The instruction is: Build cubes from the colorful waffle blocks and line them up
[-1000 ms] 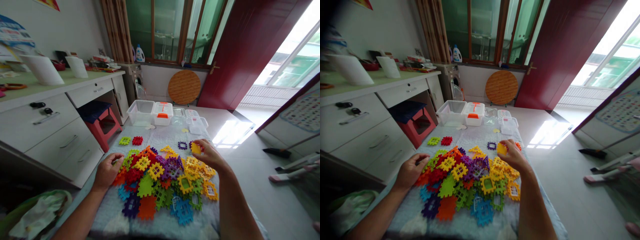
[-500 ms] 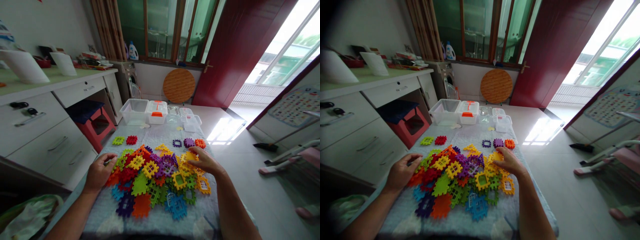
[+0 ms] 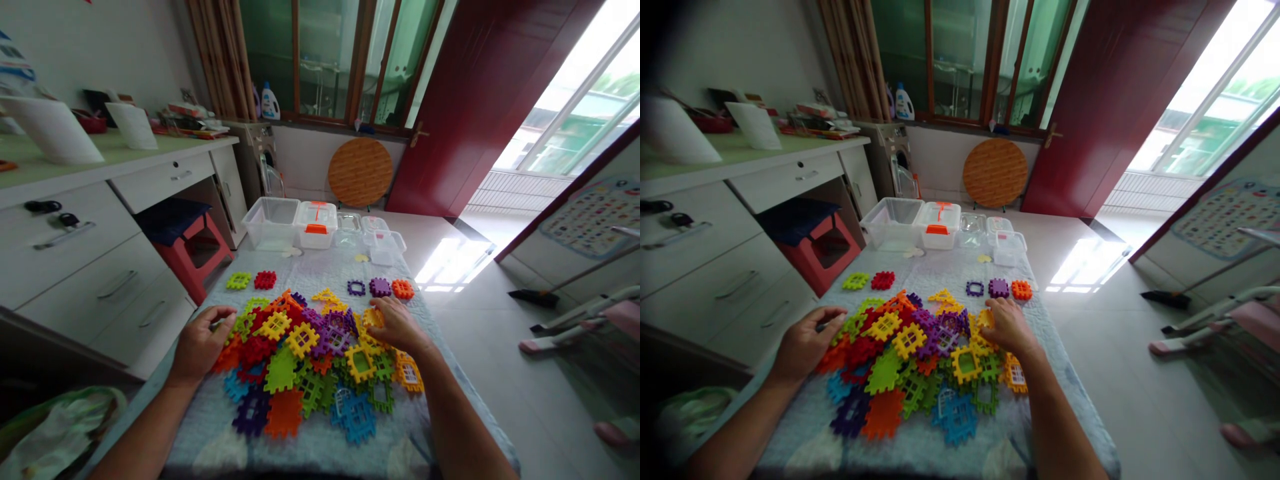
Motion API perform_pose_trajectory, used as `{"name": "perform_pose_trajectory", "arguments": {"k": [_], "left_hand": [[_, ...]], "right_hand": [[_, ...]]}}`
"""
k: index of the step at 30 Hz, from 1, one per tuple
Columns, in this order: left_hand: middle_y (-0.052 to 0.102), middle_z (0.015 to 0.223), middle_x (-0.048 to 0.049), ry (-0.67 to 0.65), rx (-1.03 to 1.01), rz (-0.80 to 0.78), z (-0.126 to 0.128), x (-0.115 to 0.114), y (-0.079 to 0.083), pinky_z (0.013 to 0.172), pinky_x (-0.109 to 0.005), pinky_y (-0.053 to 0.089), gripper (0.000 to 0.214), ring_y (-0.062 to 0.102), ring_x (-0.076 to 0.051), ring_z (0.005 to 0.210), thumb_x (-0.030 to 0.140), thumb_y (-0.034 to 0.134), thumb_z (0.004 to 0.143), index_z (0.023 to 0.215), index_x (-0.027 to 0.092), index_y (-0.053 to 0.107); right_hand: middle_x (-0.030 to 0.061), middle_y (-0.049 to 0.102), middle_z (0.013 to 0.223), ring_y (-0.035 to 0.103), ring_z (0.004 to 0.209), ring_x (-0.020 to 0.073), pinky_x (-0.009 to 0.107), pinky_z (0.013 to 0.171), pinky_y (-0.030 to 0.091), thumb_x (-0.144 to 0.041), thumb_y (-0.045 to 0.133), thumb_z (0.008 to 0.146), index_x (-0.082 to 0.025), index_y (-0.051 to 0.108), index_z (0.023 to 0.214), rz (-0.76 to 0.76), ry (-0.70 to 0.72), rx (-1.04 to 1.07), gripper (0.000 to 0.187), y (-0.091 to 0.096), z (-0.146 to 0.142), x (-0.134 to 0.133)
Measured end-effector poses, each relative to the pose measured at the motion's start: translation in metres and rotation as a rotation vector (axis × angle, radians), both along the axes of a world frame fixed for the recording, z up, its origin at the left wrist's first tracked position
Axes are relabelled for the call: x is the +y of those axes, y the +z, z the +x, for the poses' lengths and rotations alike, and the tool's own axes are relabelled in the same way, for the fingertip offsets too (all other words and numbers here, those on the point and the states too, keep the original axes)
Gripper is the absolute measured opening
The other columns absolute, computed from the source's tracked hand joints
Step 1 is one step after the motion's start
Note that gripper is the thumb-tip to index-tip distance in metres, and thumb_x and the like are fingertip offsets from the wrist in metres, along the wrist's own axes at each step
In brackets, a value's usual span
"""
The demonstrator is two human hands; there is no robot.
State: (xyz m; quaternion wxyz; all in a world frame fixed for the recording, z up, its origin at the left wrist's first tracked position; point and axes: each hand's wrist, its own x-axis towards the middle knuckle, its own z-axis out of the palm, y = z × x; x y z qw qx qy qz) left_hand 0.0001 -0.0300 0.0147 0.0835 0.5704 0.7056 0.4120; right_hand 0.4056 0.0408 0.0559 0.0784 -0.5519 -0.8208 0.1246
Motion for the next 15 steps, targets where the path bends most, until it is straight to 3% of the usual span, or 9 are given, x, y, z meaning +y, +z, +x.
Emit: {"name": "perform_pose_trajectory", "arguments": {"k": [4, 8, 15], "left_hand": [[0.072, 0.084, -0.0028, -0.011, 0.000, 0.017, 0.001, 0.000, 0.002, 0.080, -0.026, 0.052, 0.030, 0.068, -0.020, 0.079, 0.047, 0.054, 0.079, 0.084, 0.021, 0.068], [0.072, 0.083, -0.0032, -0.007, 0.002, 0.029, 0.002, 0.000, 0.004, 0.080, -0.027, 0.052, 0.031, 0.068, -0.021, 0.079, 0.047, 0.054, 0.079, 0.083, 0.020, 0.068], [0.073, 0.084, -0.0033, 0.000, -0.013, 0.030, 0.000, -0.002, 0.002, 0.081, -0.027, 0.052, 0.031, 0.067, -0.021, 0.080, 0.047, 0.054, 0.080, 0.084, 0.020, 0.068]], "right_hand": [[0.0133, 0.062, 0.112, 0.053, 0.108, 0.0291, 0.041, 0.096, 0.039, -0.028, 0.067, 0.069, -0.014, 0.058, 0.122, 0.099, 0.028, 0.038, 0.055, 0.008, -0.005, 0.014], [0.0109, 0.061, 0.113, 0.053, 0.107, 0.0270, 0.040, 0.092, 0.041, -0.025, 0.065, 0.071, -0.018, 0.055, 0.125, 0.197, 0.097, 0.124, 0.056, 0.017, -0.025, 0.047], [0.0118, 0.060, 0.122, 0.053, 0.112, 0.0262, 0.037, 0.095, 0.038, -0.032, 0.069, 0.072, -0.017, 0.052, 0.129, 0.066, 0.084, 0.053, 0.061, 0.000, -0.079, 0.092]]}}
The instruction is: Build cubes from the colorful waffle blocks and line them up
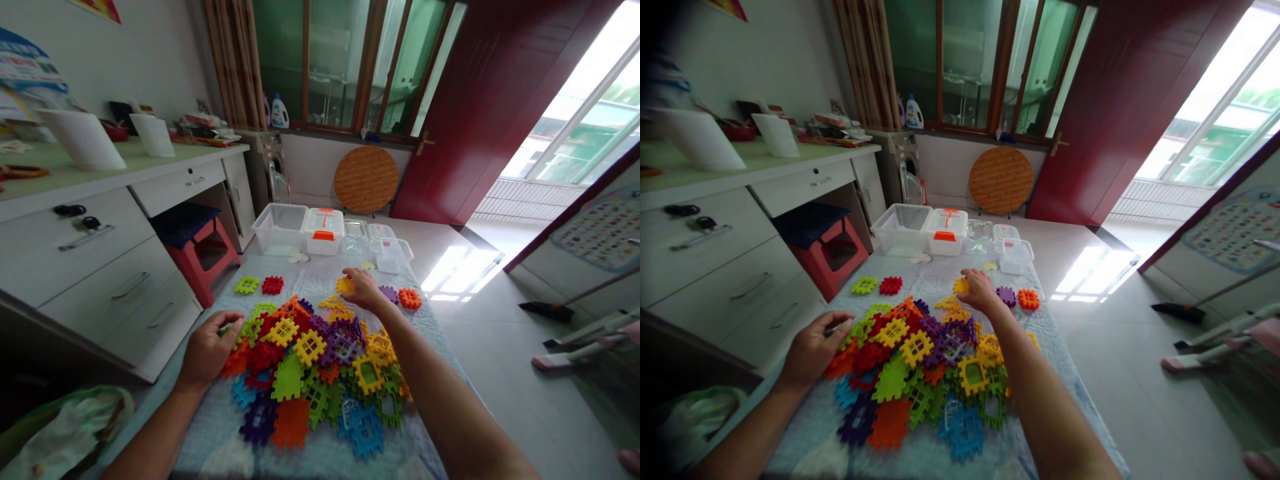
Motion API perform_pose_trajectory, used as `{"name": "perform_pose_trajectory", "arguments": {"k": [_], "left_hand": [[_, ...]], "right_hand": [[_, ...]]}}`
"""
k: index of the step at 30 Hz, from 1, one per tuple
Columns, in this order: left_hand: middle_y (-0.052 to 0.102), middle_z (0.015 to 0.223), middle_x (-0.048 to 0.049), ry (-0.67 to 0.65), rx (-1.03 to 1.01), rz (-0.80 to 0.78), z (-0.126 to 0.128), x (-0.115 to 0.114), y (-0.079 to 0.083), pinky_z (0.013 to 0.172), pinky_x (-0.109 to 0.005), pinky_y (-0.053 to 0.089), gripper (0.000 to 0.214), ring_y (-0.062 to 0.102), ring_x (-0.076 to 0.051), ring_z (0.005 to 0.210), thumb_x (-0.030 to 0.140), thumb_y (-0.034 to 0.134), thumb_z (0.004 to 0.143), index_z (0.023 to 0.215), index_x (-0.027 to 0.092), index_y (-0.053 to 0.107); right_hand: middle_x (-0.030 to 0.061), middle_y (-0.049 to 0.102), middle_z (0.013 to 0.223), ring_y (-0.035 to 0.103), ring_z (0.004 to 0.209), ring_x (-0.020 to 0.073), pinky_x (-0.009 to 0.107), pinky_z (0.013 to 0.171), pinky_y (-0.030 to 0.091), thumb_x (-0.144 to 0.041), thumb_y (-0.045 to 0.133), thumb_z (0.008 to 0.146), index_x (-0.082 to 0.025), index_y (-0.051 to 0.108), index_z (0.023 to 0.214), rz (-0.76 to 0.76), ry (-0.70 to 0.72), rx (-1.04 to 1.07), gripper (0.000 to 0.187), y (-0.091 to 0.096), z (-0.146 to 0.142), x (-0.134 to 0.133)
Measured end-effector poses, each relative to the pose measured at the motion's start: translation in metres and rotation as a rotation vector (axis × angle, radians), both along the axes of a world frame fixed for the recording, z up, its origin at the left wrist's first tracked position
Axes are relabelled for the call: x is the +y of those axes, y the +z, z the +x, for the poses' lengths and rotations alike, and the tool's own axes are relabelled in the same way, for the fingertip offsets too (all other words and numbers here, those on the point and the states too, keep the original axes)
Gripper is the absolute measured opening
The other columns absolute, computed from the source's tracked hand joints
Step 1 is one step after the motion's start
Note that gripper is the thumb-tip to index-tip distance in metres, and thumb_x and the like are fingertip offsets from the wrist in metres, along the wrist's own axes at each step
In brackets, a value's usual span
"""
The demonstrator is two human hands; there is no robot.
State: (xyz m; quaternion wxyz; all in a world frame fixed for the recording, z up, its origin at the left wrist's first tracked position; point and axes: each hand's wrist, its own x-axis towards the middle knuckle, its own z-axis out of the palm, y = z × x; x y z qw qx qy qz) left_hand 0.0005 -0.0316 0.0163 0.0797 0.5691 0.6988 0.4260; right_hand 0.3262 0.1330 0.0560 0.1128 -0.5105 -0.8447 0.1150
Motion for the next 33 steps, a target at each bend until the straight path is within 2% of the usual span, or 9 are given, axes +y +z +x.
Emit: {"name": "perform_pose_trajectory", "arguments": {"k": [4, 7, 15, 21, 25, 29, 33], "left_hand": [[0.073, 0.085, -0.0037, -0.019, -0.013, 0.000, 0.001, -0.001, 0.001, 0.081, -0.028, 0.052, 0.031, 0.067, -0.020, 0.080, 0.047, 0.053, 0.080, 0.085, 0.020, 0.068], [0.073, 0.083, -0.0037, -0.028, -0.015, 0.005, 0.003, -0.002, 0.004, 0.080, -0.028, 0.053, 0.030, 0.068, -0.020, 0.079, 0.046, 0.054, 0.080, 0.084, 0.020, 0.068], [0.073, 0.083, -0.0035, -0.027, -0.014, 0.004, 0.003, -0.002, 0.005, 0.079, -0.027, 0.053, 0.030, 0.068, -0.020, 0.079, 0.046, 0.054, 0.081, 0.084, 0.020, 0.068], [0.073, 0.084, -0.0030, -0.028, -0.016, -0.008, 0.002, -0.002, 0.004, 0.078, -0.026, 0.053, 0.029, 0.068, -0.020, 0.080, 0.046, 0.054, 0.081, 0.084, 0.020, 0.068], [0.073, 0.083, -0.0032, -0.024, -0.026, -0.008, 0.003, -0.002, 0.004, 0.078, -0.027, 0.053, 0.030, 0.068, -0.020, 0.079, 0.046, 0.054, 0.080, 0.084, 0.020, 0.068], [0.073, 0.083, -0.0035, -0.033, -0.031, -0.012, 0.003, -0.001, 0.004, 0.078, -0.027, 0.053, 0.029, 0.067, -0.020, 0.079, 0.046, 0.055, 0.080, 0.084, 0.020, 0.068], [0.073, 0.083, -0.0036, -0.025, -0.031, -0.013, 0.003, -0.003, 0.005, 0.078, -0.027, 0.053, 0.029, 0.067, -0.020, 0.079, 0.045, 0.055, 0.080, 0.084, 0.020, 0.068]], "right_hand": [[0.0132, 0.061, 0.121, 0.054, 0.111, 0.0294, 0.040, 0.093, 0.038, -0.032, 0.069, 0.072, -0.017, 0.054, 0.127, -0.036, -0.005, -0.051, 0.059, -0.012, -0.013, 0.005], [0.0138, 0.061, 0.123, 0.054, 0.111, 0.0305, 0.041, 0.091, 0.039, -0.031, 0.068, 0.072, -0.017, 0.054, 0.128, -0.061, 0.012, -0.082, 0.060, -0.014, -0.014, 0.006], [0.0124, 0.060, 0.124, 0.057, 0.107, 0.0263, 0.036, 0.091, 0.040, -0.027, 0.072, 0.067, -0.018, 0.051, 0.132, -0.108, 0.089, -0.121, 0.068, -0.009, -0.016, 0.004], [0.0149, 0.059, 0.125, 0.056, 0.108, 0.0278, 0.039, 0.092, 0.039, -0.030, 0.073, 0.069, -0.016, 0.050, 0.133, -0.108, 0.071, -0.122, 0.070, -0.007, -0.015, 0.005], [0.0161, 0.055, 0.129, 0.051, 0.113, 0.0295, 0.040, 0.093, 0.037, -0.030, 0.074, 0.068, -0.015, 0.049, 0.135, -0.092, 0.090, -0.121, 0.073, 0.002, -0.015, 0.001], [0.0115, 0.058, 0.125, 0.048, 0.113, 0.0280, 0.040, 0.093, 0.036, -0.029, 0.064, 0.076, -0.020, 0.059, 0.125, -0.059, 0.146, -0.119, 0.050, 0.012, -0.024, -0.010], [0.0113, 0.061, 0.116, 0.045, 0.111, 0.0316, 0.044, 0.091, 0.035, -0.035, 0.065, 0.074, -0.020, 0.072, 0.096, -0.037, 0.215, -0.199, 0.027, 0.011, -0.041, -0.018]]}}
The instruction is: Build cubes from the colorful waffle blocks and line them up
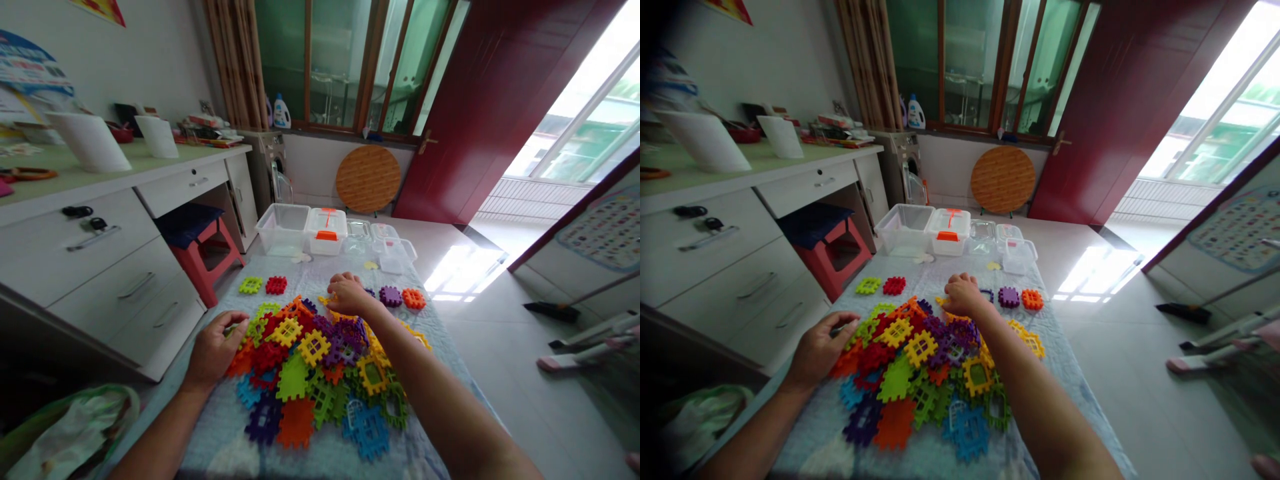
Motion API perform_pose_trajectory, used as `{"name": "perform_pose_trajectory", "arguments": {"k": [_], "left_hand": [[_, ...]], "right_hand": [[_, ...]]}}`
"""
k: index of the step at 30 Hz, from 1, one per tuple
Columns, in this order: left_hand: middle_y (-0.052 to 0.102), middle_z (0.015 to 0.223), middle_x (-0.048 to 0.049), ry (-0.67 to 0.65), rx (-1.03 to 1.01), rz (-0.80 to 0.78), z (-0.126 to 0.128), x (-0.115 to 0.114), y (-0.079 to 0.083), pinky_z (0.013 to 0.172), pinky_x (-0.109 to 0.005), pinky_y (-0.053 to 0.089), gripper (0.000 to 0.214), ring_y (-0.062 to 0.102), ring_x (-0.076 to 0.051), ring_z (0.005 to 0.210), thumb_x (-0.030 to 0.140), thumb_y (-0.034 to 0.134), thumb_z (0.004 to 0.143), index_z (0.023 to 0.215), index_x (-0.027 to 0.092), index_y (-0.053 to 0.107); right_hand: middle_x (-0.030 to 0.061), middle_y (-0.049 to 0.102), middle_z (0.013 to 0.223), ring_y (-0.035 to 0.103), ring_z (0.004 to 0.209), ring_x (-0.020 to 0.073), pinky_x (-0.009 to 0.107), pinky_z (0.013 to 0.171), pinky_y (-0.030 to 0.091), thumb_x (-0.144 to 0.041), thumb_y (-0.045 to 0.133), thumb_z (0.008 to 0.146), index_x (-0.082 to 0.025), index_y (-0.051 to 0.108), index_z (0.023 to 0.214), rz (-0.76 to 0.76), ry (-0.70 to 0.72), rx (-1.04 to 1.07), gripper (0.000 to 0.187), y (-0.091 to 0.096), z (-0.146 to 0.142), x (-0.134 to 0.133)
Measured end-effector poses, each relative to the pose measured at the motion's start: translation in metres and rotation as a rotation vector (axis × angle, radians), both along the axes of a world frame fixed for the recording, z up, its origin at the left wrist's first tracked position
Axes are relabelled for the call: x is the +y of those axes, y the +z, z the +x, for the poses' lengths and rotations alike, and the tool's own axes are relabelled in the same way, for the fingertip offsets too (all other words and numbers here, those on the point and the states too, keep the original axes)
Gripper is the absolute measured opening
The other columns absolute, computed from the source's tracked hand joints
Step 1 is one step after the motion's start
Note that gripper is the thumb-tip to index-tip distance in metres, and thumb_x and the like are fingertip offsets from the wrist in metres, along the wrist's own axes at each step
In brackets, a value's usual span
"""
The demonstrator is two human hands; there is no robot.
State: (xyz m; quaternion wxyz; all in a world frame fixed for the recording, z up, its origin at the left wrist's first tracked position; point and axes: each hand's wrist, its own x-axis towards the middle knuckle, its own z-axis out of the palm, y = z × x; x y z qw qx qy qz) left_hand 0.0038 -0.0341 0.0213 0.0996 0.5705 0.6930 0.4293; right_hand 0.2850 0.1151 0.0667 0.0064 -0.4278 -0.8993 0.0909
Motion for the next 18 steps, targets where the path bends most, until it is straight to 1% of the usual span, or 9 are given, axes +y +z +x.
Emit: {"name": "perform_pose_trajectory", "arguments": {"k": [2, 4, 8, 10, 11, 14, 16, 18], "left_hand": [[0.073, 0.083, -0.0032, 0.002, 0.000, 0.008, 0.000, -0.001, 0.001, 0.078, -0.027, 0.053, 0.029, 0.067, -0.020, 0.078, 0.045, 0.054, 0.080, 0.084, 0.020, 0.068], [0.073, 0.082, -0.0030, 0.000, -0.003, 0.014, 0.001, -0.001, 0.002, 0.078, -0.027, 0.053, 0.029, 0.067, -0.020, 0.077, 0.046, 0.054, 0.080, 0.084, 0.020, 0.068], [0.073, 0.082, -0.0030, -0.001, 0.003, 0.017, -0.001, 0.000, 0.000, 0.079, -0.027, 0.053, 0.029, 0.067, -0.020, 0.077, 0.046, 0.054, 0.080, 0.084, 0.020, 0.068], [0.073, 0.082, -0.0029, 0.000, 0.007, 0.017, -0.002, 0.000, -0.002, 0.079, -0.027, 0.053, 0.029, 0.067, -0.020, 0.078, 0.046, 0.054, 0.080, 0.084, 0.020, 0.068], [0.073, 0.083, -0.0029, 0.000, 0.008, 0.016, -0.002, 0.000, -0.002, 0.079, -0.027, 0.053, 0.029, 0.068, -0.020, 0.078, 0.046, 0.054, 0.080, 0.084, 0.020, 0.068], [0.073, 0.083, -0.0029, 0.001, 0.009, 0.012, -0.002, 0.000, -0.002, 0.079, -0.028, 0.053, 0.029, 0.068, -0.020, 0.078, 0.046, 0.054, 0.081, 0.084, 0.020, 0.068], [0.073, 0.083, -0.0030, 0.000, 0.009, 0.011, -0.002, 0.000, -0.002, 0.079, -0.028, 0.053, 0.029, 0.068, -0.020, 0.078, 0.046, 0.054, 0.080, 0.084, 0.020, 0.068], [0.073, 0.082, -0.0033, 0.000, 0.009, 0.010, -0.001, 0.001, -0.001, 0.078, -0.028, 0.053, 0.029, 0.067, -0.020, 0.078, 0.046, 0.054, 0.080, 0.084, 0.020, 0.068]], "right_hand": [[0.0131, 0.061, 0.112, 0.044, 0.111, 0.0334, 0.045, 0.090, 0.035, -0.036, 0.066, 0.072, -0.019, 0.074, 0.085, 0.000, -0.006, -0.015, 0.023, -0.003, -0.007, -0.001], [0.0139, 0.060, 0.110, 0.043, 0.112, 0.0339, 0.045, 0.091, 0.034, -0.034, 0.068, 0.070, -0.018, 0.073, 0.082, 0.001, -0.026, -0.001, 0.021, -0.007, -0.012, -0.002], [0.0120, 0.060, 0.111, 0.045, 0.112, 0.0316, 0.042, 0.091, 0.035, -0.029, 0.072, 0.064, -0.019, 0.071, 0.090, -0.011, -0.058, 0.064, 0.028, -0.010, -0.016, -0.004], [0.0109, 0.060, 0.111, 0.046, 0.110, 0.0297, 0.040, 0.089, 0.036, -0.029, 0.072, 0.065, -0.019, 0.069, 0.094, -0.024, -0.073, 0.111, 0.031, -0.008, -0.016, -0.006], [0.0101, 0.061, 0.110, 0.048, 0.107, 0.0282, 0.039, 0.088, 0.037, -0.028, 0.072, 0.066, -0.019, 0.068, 0.093, -0.033, -0.079, 0.135, 0.029, -0.007, -0.016, -0.006], [0.0048, 0.066, 0.091, 0.055, 0.088, 0.0191, 0.029, 0.076, 0.039, -0.021, 0.066, 0.072, -0.018, 0.066, 0.083, -0.084, -0.070, 0.209, 0.011, 0.001, -0.013, -0.006], [0.0006, 0.064, 0.078, 0.054, 0.073, 0.0127, 0.023, 0.066, 0.037, -0.018, 0.061, 0.075, -0.018, 0.063, 0.080, -0.113, -0.060, 0.259, 0.005, 0.007, -0.008, -0.006], [-0.0017, 0.060, 0.071, 0.050, 0.064, 0.0096, 0.021, 0.059, 0.034, -0.017, 0.059, 0.077, -0.017, 0.061, 0.079, -0.115, -0.076, 0.333, 0.003, 0.012, -0.002, -0.008]]}}
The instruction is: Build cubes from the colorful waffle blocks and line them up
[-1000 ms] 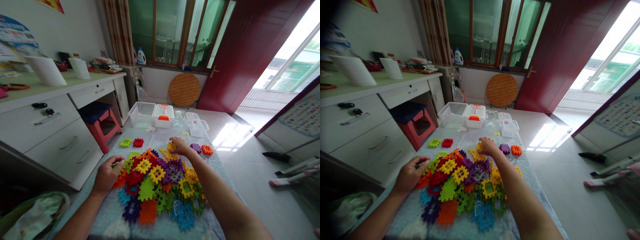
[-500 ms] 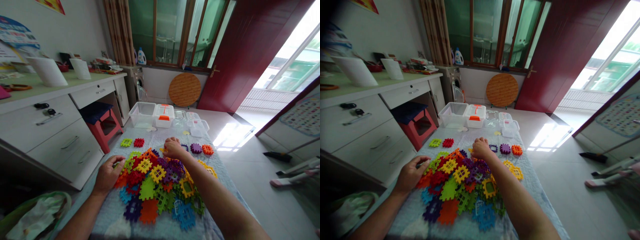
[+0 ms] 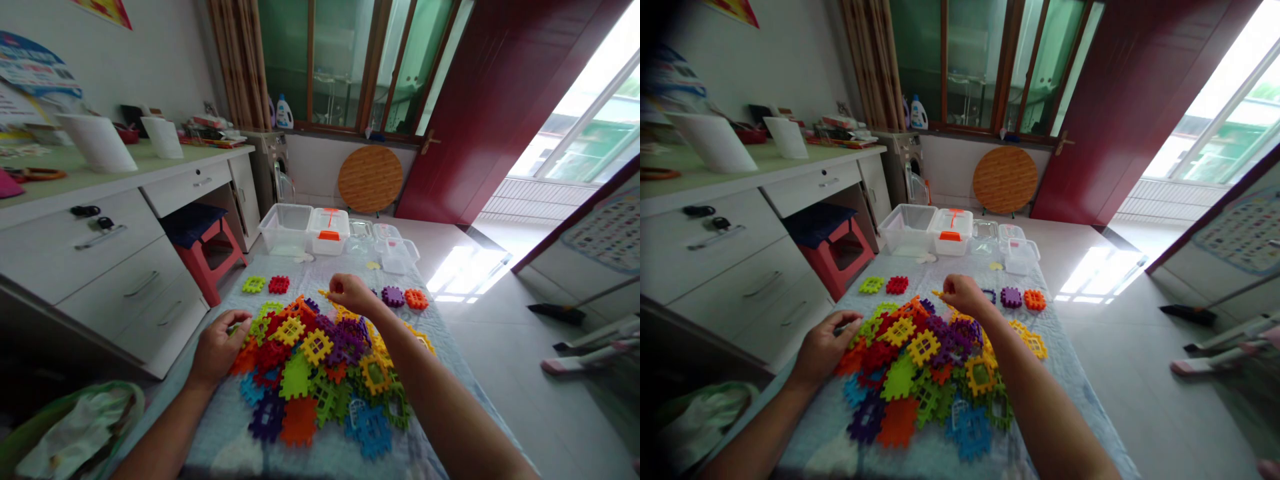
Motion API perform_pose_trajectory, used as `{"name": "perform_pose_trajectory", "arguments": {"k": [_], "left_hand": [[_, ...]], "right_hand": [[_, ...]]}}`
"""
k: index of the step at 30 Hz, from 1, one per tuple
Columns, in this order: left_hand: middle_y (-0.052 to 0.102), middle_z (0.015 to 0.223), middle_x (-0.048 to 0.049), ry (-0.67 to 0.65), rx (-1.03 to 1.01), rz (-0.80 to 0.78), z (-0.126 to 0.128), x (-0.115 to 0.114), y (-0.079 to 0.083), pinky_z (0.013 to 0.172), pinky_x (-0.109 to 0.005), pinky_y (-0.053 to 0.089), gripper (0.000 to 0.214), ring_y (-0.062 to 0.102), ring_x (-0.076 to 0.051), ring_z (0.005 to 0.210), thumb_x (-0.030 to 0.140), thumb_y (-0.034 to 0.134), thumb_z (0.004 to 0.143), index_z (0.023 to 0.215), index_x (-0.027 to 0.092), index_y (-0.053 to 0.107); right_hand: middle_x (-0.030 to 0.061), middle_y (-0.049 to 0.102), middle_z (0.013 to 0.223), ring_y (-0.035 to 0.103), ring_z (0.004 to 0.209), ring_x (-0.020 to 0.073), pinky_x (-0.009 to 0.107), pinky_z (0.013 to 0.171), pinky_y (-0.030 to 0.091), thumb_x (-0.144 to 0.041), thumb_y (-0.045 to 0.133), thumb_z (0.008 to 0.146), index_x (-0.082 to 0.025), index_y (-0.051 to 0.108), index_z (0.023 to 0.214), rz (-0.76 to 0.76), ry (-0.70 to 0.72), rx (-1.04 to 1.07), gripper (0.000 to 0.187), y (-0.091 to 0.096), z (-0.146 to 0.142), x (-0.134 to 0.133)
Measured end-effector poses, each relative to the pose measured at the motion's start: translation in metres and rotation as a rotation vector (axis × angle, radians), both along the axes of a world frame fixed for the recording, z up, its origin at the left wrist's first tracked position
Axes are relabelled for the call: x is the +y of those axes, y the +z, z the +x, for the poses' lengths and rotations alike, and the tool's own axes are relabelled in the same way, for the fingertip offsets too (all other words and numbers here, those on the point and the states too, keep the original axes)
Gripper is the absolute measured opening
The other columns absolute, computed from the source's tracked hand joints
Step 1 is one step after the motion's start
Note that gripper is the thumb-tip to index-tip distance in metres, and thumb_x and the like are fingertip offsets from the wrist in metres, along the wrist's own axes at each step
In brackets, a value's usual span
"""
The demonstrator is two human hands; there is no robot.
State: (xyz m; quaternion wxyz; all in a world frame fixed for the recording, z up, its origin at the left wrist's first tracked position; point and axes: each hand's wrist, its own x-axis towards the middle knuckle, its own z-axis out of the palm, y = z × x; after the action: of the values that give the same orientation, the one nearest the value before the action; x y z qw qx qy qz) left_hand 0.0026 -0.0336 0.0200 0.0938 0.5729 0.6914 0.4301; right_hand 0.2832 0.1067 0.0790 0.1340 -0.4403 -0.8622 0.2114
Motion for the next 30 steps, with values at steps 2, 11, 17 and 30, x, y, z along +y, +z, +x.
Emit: {"name": "perform_pose_trajectory", "arguments": {"k": [2, 11, 17, 30], "left_hand": [[0.073, 0.083, -0.0035, 0.000, 0.002, -0.002, 0.000, 0.000, 0.000, 0.078, -0.028, 0.053, 0.029, 0.067, -0.020, 0.079, 0.046, 0.054, 0.080, 0.084, 0.020, 0.068], [0.073, 0.082, -0.0029, -0.002, 0.006, -0.003, 0.001, 0.000, 0.001, 0.079, -0.027, 0.053, 0.028, 0.068, -0.020, 0.077, 0.045, 0.055, 0.080, 0.083, 0.021, 0.068], [0.073, 0.083, -0.0029, -0.008, -0.006, -0.009, -0.001, 0.001, -0.002, 0.079, -0.027, 0.053, 0.029, 0.068, -0.020, 0.078, 0.046, 0.055, 0.080, 0.084, 0.020, 0.068], [0.073, 0.081, -0.0028, -0.012, -0.007, 0.001, 0.000, 0.000, -0.001, 0.076, -0.027, 0.053, 0.030, 0.067, -0.020, 0.077, 0.047, 0.054, 0.080, 0.082, 0.020, 0.068]], "right_hand": [[-0.0031, 0.056, 0.066, 0.046, 0.059, 0.0087, 0.021, 0.056, 0.031, -0.017, 0.058, 0.076, -0.017, 0.058, 0.076, 0.016, -0.050, 0.108, 0.001, 0.004, 0.007, -0.006], [-0.0005, 0.059, 0.069, 0.053, 0.062, 0.0113, 0.023, 0.058, 0.041, -0.036, 0.050, 0.088, -0.017, 0.057, 0.084, -0.186, -0.090, 0.418, 0.020, 0.006, 0.028, -0.014], [0.0103, 0.068, 0.109, 0.058, 0.102, 0.0215, 0.034, 0.089, 0.042, -0.022, 0.057, 0.083, -0.015, 0.062, 0.108, 0.067, -0.201, -0.053, 0.026, -0.006, 0.035, 0.017], [0.0137, 0.059, 0.128, 0.055, 0.114, 0.0306, 0.041, 0.093, 0.038, -0.022, 0.070, 0.066, -0.017, 0.047, 0.135, 0.021, -0.128, -0.276, 0.073, -0.024, 0.015, 0.025]]}}
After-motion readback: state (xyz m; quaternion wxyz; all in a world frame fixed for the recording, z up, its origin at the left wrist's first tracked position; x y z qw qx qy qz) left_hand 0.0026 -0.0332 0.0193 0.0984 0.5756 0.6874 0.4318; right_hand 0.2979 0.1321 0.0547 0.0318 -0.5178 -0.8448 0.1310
